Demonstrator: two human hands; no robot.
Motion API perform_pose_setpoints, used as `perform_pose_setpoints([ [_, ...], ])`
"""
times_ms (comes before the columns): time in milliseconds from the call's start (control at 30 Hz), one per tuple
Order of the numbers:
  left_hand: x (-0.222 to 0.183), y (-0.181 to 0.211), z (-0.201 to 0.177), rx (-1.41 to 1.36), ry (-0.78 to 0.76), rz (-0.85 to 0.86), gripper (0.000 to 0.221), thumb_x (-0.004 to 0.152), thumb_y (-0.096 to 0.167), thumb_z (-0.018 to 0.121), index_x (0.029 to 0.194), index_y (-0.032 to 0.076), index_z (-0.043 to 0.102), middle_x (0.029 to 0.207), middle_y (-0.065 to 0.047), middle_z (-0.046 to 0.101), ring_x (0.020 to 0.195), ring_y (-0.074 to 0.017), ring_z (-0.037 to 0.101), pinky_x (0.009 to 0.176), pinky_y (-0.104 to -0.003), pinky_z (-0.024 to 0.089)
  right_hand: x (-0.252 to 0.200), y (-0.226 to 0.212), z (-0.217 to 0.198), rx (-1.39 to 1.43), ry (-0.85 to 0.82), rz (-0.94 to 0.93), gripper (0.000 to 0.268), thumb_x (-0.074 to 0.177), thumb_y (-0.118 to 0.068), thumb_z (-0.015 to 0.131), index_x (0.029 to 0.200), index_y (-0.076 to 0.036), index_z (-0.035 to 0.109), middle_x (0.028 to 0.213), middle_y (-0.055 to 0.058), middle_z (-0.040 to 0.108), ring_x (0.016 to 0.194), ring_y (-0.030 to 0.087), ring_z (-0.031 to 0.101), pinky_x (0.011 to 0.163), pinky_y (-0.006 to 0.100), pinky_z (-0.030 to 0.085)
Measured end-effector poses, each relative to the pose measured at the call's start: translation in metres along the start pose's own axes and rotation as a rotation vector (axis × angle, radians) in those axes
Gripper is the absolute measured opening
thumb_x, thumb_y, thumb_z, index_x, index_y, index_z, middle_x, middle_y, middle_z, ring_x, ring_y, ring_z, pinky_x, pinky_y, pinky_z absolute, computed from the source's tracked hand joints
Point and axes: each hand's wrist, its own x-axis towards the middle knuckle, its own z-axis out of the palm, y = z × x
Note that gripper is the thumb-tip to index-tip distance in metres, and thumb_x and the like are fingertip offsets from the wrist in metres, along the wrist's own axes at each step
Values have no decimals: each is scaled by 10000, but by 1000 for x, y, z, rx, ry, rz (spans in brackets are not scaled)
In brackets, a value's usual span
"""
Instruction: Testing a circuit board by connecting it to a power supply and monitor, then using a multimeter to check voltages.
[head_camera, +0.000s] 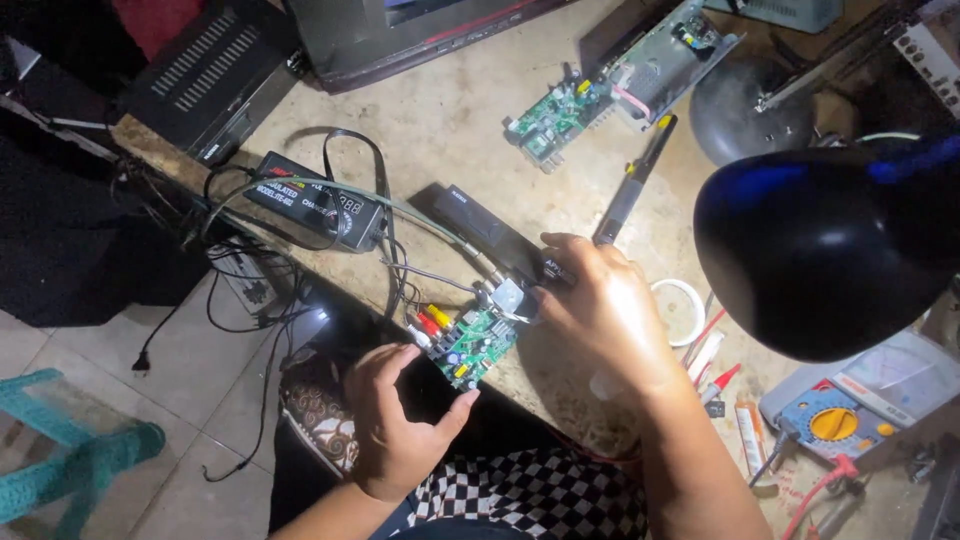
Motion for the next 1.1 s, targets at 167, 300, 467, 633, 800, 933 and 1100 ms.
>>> perform_pose_setpoints([
  [167, 3, 8, -1, -52, 10, -34, 712, 727, 324, 918, 1242, -10, 557, 1214, -179, 589, 1171, -324, 582, 1071, -442, 504, -8, 18, 12, -29, 178, -117, 420, 864, -285, 759, 1235, -115, 661, 1137, 87, 734, 1037, 301, 656, 883, 449, 513],
  [300, 6, 7, -4, -43, 27, -13, 687, 744, 296, 909, 1247, -15, 560, 1216, -177, 616, 1179, -327, 597, 1056, -435, 517, -10, 16, 9, 28, 203, -49, 384, 865, -301, 764, 1185, -108, 675, 1097, 63, 731, 996, 277, 645, 828, 429, 505],
  [467, 10, 2, -8, -30, 28, 11, 712, 745, 269, 917, 1277, -17, 541, 1237, -178, 650, 1202, -336, 614, 1085, -462, 510, -12, 15, 13, 61, 233, -15, 376, 855, -304, 792, 1158, -127, 659, 1129, 46, 729, 1041, 260, 643, 864, 424, 497],
  [633, 11, -3, -6, -22, 34, 40, 713, 753, 263, 917, 1281, -21, 532, 1236, -182, 655, 1206, -337, 622, 1110, -482, 494, -12, 10, 11, 65, 252, -13, 376, 852, -291, 804, 1155, -122, 661, 1160, 53, 735, 1085, 253, 662, 910, 423, 508],
  [800, 8, -9, -3, 68, 51, 57, 700, 766, 364, 896, 1277, 19, 565, 1250, -132, 674, 1228, -320, 616, 1171, -542, 420, -11, 11, 10, 96, 235, 25, 316, 871, -298, 755, 1114, -117, 665, 1117, 51, 734, 1056, 250, 672, 880, 412, 527],
  [933, 6, -5, -4, 73, 43, 94, 757, 767, 366, 891, 1313, -2, 517, 1244, -130, 665, 1227, -316, 598, 1183, -545, 413, -11, 17, 14, 94, 206, 54, 336, 880, -340, 730, 1132, -126, 668, 1114, 53, 733, 1032, 255, 671, 829, 414, 533],
  [1100, 5, 4, -5, 131, 139, 64, 718, 751, 474, 846, 1244, 10, 606, 1181, -98, 726, 1168, -305, 665, 1063, -426, 514, -9, 23, 16, 105, 144, 81, 401, 856, -390, 714, 1163, -134, 687, 1147, 56, 745, 1047, 255, 706, 856, 417, 562],
])
